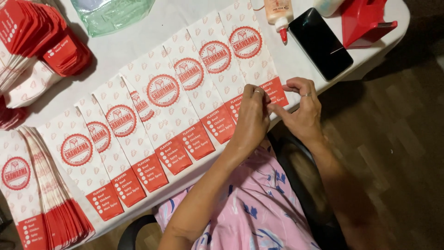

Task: Applying glue and folding the bottom flaps of paper shawarma bags to seal them.

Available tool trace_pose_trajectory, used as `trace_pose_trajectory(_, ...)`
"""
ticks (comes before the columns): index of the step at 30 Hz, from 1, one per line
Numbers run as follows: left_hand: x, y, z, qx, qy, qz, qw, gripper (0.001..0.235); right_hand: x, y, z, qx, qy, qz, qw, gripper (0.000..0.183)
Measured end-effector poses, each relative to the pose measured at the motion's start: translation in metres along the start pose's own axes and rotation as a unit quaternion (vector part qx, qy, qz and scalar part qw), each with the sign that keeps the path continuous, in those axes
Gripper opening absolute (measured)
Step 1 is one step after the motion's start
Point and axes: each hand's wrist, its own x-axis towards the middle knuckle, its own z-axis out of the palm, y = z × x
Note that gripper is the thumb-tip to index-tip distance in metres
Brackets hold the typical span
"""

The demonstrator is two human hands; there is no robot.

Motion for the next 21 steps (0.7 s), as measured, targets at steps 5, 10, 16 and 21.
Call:
trace_pose_trajectory(5,-0.004,0.000,0.005,0.009,0.010,0.002,1.000,0.019,0.001,0.009,-0.005,0.008,-0.014,0.015,1.000,0.039)
trace_pose_trajectory(10,-0.018,0.007,0.005,-0.012,0.046,0.028,0.998,0.018,0.003,0.000,-0.007,0.004,-0.005,0.006,1.000,0.016)
trace_pose_trajectory(16,-0.052,0.002,-0.028,0.035,0.115,0.165,0.979,0.027,-0.005,-0.018,0.006,-0.054,-0.047,-0.099,0.992,0.025)
trace_pose_trajectory(21,-0.068,-0.004,-0.049,0.133,0.132,0.201,0.962,0.018,0.004,-0.012,-0.002,-0.054,-0.101,-0.107,0.988,0.029)
